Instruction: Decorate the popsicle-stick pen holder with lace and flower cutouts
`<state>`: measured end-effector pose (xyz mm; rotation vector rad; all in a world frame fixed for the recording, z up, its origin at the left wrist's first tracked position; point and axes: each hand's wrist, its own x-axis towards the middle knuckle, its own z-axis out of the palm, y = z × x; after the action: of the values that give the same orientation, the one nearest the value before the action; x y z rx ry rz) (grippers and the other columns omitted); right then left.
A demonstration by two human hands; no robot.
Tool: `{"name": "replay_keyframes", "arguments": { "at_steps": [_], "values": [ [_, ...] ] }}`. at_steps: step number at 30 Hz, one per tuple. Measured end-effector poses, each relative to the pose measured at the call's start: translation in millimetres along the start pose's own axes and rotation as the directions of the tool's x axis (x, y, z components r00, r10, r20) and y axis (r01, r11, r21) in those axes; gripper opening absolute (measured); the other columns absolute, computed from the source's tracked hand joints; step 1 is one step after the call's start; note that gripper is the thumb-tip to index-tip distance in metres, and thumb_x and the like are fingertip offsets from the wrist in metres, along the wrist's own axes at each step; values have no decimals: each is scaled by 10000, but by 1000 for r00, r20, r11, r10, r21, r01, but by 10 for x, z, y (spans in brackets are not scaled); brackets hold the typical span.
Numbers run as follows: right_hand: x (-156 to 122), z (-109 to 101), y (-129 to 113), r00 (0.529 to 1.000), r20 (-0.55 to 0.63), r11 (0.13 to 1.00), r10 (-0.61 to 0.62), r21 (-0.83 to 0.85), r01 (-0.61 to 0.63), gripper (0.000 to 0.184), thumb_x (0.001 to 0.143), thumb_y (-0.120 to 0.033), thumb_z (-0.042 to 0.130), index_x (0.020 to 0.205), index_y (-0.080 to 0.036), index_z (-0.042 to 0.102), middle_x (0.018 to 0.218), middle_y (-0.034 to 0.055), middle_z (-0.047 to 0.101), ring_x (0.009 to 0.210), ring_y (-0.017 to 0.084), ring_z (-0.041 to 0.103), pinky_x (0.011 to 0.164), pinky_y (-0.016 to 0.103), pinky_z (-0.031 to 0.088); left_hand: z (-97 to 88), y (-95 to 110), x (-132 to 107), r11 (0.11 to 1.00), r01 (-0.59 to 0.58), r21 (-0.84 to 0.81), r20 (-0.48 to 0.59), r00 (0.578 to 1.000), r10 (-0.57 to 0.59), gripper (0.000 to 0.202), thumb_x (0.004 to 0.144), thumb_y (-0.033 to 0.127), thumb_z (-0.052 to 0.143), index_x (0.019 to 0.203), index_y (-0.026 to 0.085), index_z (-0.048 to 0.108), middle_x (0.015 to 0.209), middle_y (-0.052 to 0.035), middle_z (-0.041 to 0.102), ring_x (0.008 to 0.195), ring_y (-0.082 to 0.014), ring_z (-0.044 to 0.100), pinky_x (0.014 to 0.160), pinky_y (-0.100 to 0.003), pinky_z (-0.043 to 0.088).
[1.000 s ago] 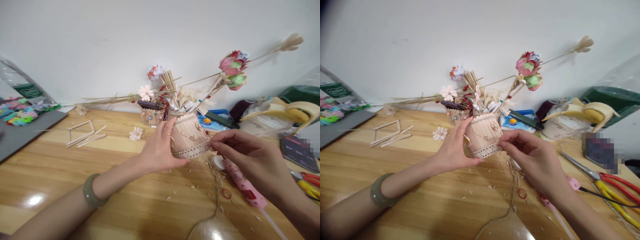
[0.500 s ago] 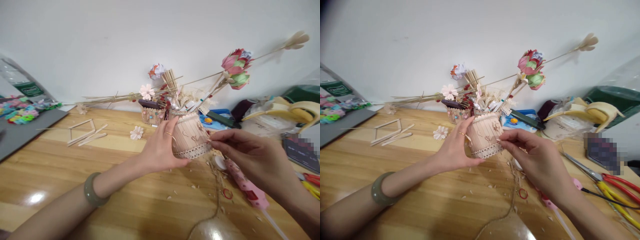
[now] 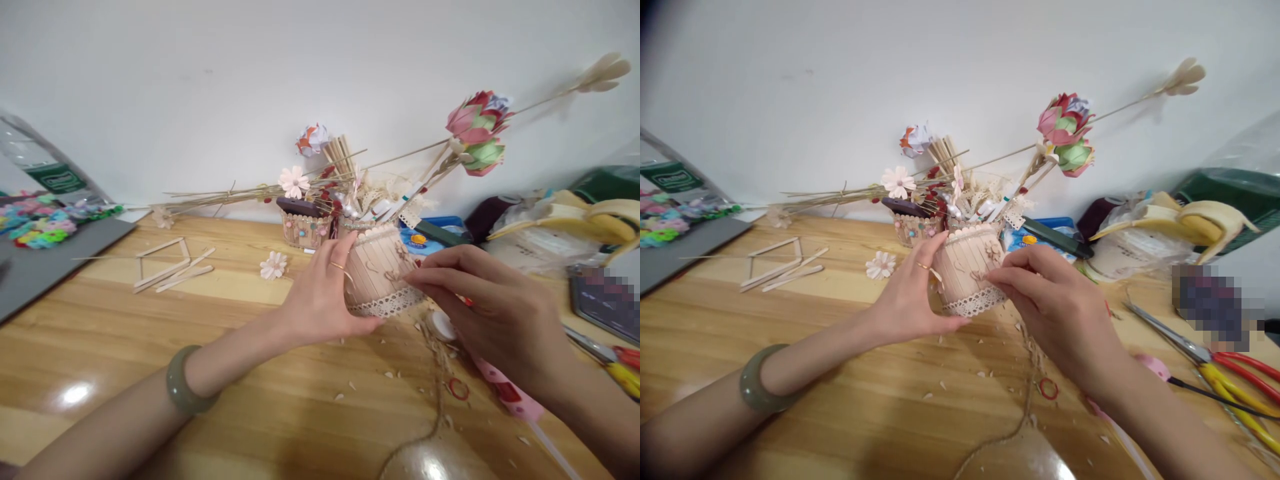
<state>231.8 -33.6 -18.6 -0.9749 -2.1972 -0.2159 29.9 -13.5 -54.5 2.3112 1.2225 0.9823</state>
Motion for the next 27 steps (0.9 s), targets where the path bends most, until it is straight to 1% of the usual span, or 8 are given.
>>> {"name": "replay_keyframes", "arguments": {
  "at_steps": [6, 9, 12, 15, 20, 24, 27],
  "values": [
    [7, 3, 10, 1000, -11, 1000, -4, -14, 4, 160, 833, -109, 549, 911, -228, 622, 876, 37, 592, 752, 134, 576, 610, 262, 468, 3, 12, 14, 1000, 16, -10, 5, 1000, -16, 1017, 544, 423, 734, 1357, 198, 168, 1321, -176, 356, 1228, -349, 371, 996, -543, 338],
    [5, 13, 15, 1000, -11, 1000, 1, -15, -1, 165, 840, -120, 543, 919, -241, 624, 882, 34, 598, 753, 136, 581, 617, 266, 476, 4, 13, 18, 1000, 23, -7, 7, 1000, -23, 1016, 542, 425, 733, 1355, 198, 167, 1329, -181, 346, 1227, -347, 375, 992, -541, 340],
    [0, 25, 17, 1000, -3, 1000, 8, 2, -8, 174, 848, -135, 536, 928, -269, 613, 891, 21, 600, 769, 139, 590, 628, 275, 486, 4, 10, 15, 1000, 23, -11, 3, 1000, -23, 1013, 541, 435, 732, 1351, 230, 158, 1334, -167, 342, 1227, -340, 379, 988, -540, 340],
    [-2, 28, 10, 1000, -17, 1000, 14, 10, -14, 158, 831, -133, 565, 928, -250, 607, 895, 25, 620, 772, 139, 597, 641, 272, 491, 6, 6, 12, 1000, 25, -12, 4, 1000, -25, 1017, 539, 438, 733, 1351, 245, 152, 1336, -164, 342, 1227, -341, 379, 982, -544, 341],
    [-1, 12, -6, 992, 11, 992, 130, 9, -130, 101, 822, -174, 590, 900, -236, 607, 887, 31, 644, 772, 152, 605, 682, 301, 487, 12, -3, 13, 1000, 20, -19, 3, 1000, -20, 1017, 542, 429, 732, 1355, 250, 147, 1345, -165, 325, 1236, -351, 363, 986, -555, 321],
    [-4, 3, -19, 985, 29, 982, 169, 84, -171, 79, 821, -188, 591, 881, -230, 623, 876, 27, 644, 780, 152, 603, 701, 303, 485, 13, -4, 13, 1000, 14, -22, 8, 1000, -14, 1016, 545, 434, 731, 1351, 250, 141, 1347, -168, 315, 1244, -354, 352, 995, -559, 307],
    [-1, 5, -38, 981, 39, 977, 191, 90, -194, 73, 820, -191, 589, 871, -220, 632, 874, 32, 644, 782, 153, 604, 698, 306, 483, 5, 6, 9, 1000, 26, -7, 17, 1000, -26, 1012, 548, 438, 729, 1347, 235, 142, 1345, -173, 313, 1246, -350, 350, 999, -551, 311]
  ]
}}
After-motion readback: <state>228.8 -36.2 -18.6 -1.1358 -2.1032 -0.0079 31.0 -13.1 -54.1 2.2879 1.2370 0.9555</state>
